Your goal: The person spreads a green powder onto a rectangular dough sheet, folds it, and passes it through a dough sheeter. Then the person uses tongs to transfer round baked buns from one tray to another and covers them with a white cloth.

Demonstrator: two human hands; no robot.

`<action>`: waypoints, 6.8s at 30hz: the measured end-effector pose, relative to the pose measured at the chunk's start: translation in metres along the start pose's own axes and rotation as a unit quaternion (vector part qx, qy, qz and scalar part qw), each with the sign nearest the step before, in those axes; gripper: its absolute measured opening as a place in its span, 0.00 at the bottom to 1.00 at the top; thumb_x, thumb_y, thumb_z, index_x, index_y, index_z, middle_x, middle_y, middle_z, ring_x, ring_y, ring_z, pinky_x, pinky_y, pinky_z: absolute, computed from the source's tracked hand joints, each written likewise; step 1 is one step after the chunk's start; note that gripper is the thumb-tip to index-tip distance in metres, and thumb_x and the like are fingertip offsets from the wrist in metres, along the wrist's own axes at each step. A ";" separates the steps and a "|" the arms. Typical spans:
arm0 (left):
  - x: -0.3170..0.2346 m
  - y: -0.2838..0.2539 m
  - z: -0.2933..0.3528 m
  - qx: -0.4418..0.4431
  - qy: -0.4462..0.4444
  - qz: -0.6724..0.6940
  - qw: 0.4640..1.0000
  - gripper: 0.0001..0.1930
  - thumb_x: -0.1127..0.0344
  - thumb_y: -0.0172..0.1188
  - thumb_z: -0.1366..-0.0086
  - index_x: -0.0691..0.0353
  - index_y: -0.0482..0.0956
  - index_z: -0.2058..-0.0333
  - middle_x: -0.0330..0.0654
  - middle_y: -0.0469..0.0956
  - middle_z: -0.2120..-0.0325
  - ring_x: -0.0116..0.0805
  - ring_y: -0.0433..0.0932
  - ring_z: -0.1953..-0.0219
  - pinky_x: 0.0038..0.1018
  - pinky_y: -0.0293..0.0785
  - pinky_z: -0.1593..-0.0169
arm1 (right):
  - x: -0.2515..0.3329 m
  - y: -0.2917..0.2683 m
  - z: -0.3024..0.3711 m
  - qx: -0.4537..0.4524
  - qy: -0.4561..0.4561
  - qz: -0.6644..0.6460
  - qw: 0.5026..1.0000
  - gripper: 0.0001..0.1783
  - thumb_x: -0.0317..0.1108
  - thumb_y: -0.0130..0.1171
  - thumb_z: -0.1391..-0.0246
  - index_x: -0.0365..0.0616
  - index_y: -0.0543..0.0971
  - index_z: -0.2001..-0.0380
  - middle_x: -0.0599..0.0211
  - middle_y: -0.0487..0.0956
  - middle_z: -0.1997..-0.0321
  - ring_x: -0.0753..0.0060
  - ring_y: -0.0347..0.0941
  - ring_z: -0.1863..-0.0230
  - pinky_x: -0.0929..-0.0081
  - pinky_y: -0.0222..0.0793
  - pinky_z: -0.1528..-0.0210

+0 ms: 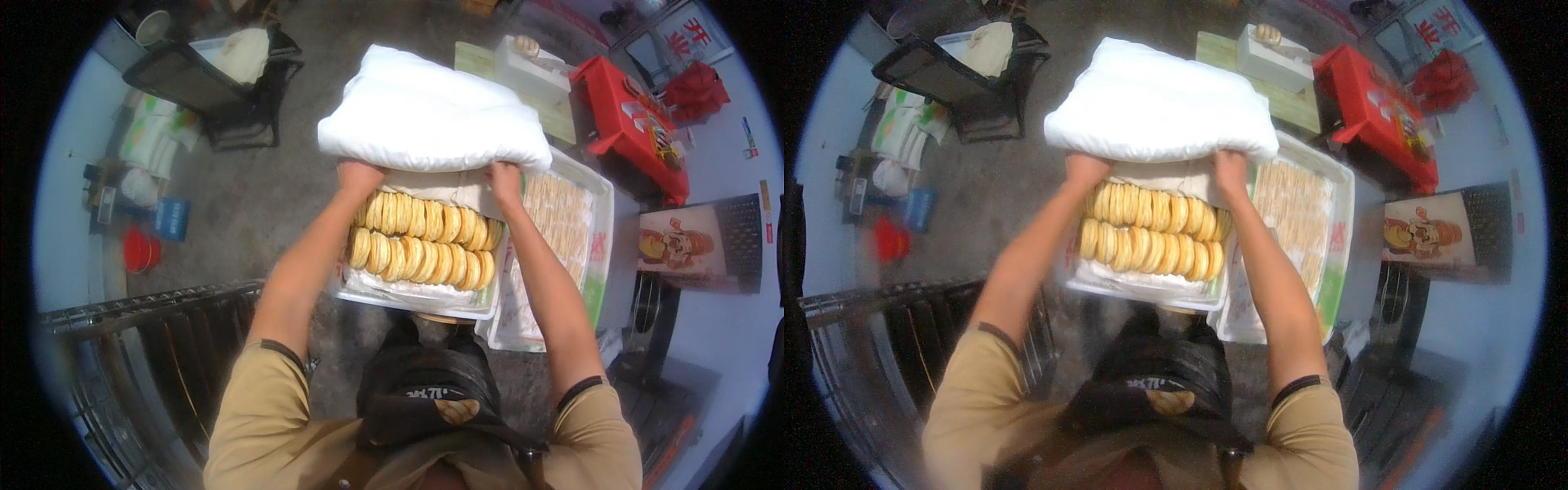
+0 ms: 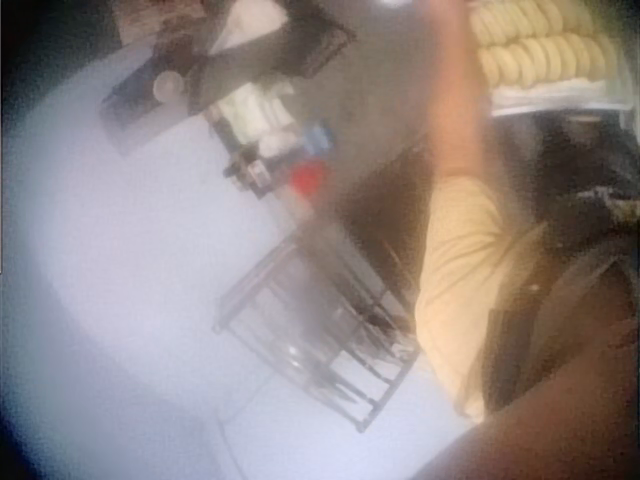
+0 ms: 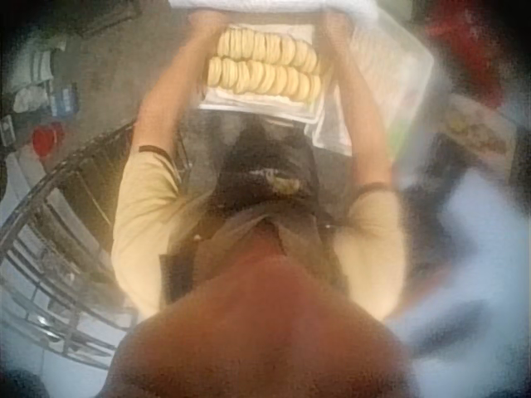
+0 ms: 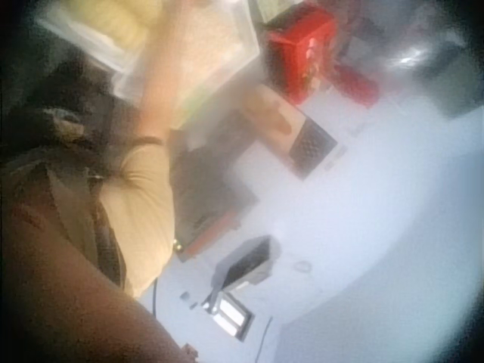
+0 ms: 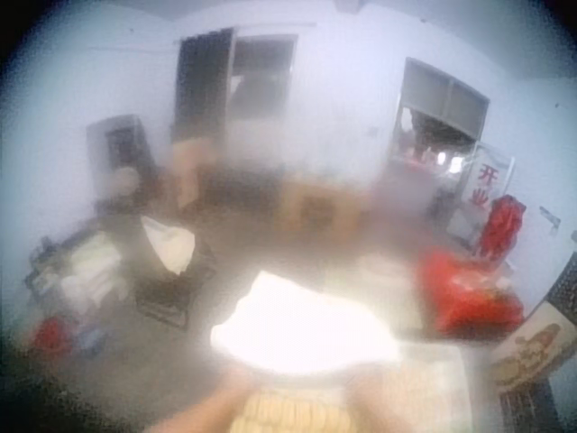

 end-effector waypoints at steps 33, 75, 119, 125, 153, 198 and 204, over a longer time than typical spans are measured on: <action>0.047 -0.103 0.183 0.238 0.337 -0.039 0.910 0.11 0.62 0.70 0.40 0.58 0.83 0.61 0.45 0.80 0.63 0.49 0.79 0.56 0.44 0.76 0.50 | 0.043 -0.055 0.265 0.303 -0.178 0.408 0.843 0.15 0.31 0.63 0.42 0.43 0.78 0.52 0.52 0.84 0.58 0.47 0.82 0.57 0.54 0.79 0.53; 0.092 -0.015 0.052 0.159 -0.159 0.260 0.939 0.44 0.55 0.72 0.38 0.74 0.65 0.31 0.56 0.76 0.38 0.47 0.76 0.37 0.35 0.71 0.34 | -0.037 -0.052 0.078 -0.065 0.034 0.028 0.997 0.30 0.47 0.68 0.41 0.36 0.80 0.44 0.45 0.83 0.46 0.45 0.80 0.45 0.57 0.75 0.41; 0.122 0.015 0.418 -0.177 -0.438 0.608 0.639 0.49 0.26 0.53 0.30 0.57 0.53 0.25 0.46 0.66 0.36 0.46 0.69 0.37 0.40 0.68 0.39 | -0.281 -0.346 0.293 -0.101 0.124 0.175 0.971 0.25 0.47 0.59 0.33 0.30 0.83 0.56 0.35 0.84 0.59 0.33 0.82 0.54 0.48 0.75 0.51; 0.037 0.031 0.413 -0.105 -0.415 0.625 0.652 0.51 0.25 0.49 0.30 0.53 0.48 0.22 0.43 0.52 0.22 0.49 0.52 0.23 0.46 0.55 0.26 | -0.322 -0.363 0.300 -0.069 0.104 0.148 0.981 0.19 0.40 0.60 0.35 0.31 0.82 0.57 0.40 0.85 0.63 0.51 0.83 0.61 0.52 0.75 0.55; -0.027 0.312 0.803 -0.059 -0.599 0.511 0.614 0.11 0.60 0.61 0.26 0.59 0.82 0.52 0.38 0.85 0.63 0.26 0.83 0.65 0.24 0.79 0.62 | -0.508 -0.190 0.512 0.150 0.356 -0.186 0.903 0.19 0.47 0.58 0.28 0.42 0.81 0.49 0.62 0.84 0.59 0.62 0.83 0.63 0.66 0.81 0.57; 0.050 0.643 1.106 -0.117 -0.674 0.467 0.561 0.13 0.61 0.66 0.30 0.66 0.83 0.56 0.39 0.84 0.66 0.30 0.82 0.64 0.30 0.79 0.58 | -0.697 0.106 0.218 0.411 0.211 0.022 0.887 0.34 0.49 0.76 0.44 0.40 0.77 0.42 0.63 0.82 0.48 0.66 0.80 0.52 0.64 0.79 0.55; 0.046 0.604 1.061 -0.131 -0.652 0.508 0.548 0.11 0.65 0.63 0.28 0.65 0.81 0.54 0.41 0.84 0.60 0.31 0.83 0.61 0.31 0.81 0.54 | -0.673 0.173 0.179 0.441 0.120 0.046 0.888 0.29 0.46 0.69 0.36 0.42 0.75 0.39 0.66 0.81 0.45 0.71 0.79 0.49 0.71 0.77 0.50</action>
Point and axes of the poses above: each hand's wrist, its own z-axis away from the middle knuckle, its own y-axis out of the palm, x = y × z, the point moved 3 cm from there along -z, towards the middle knuckle
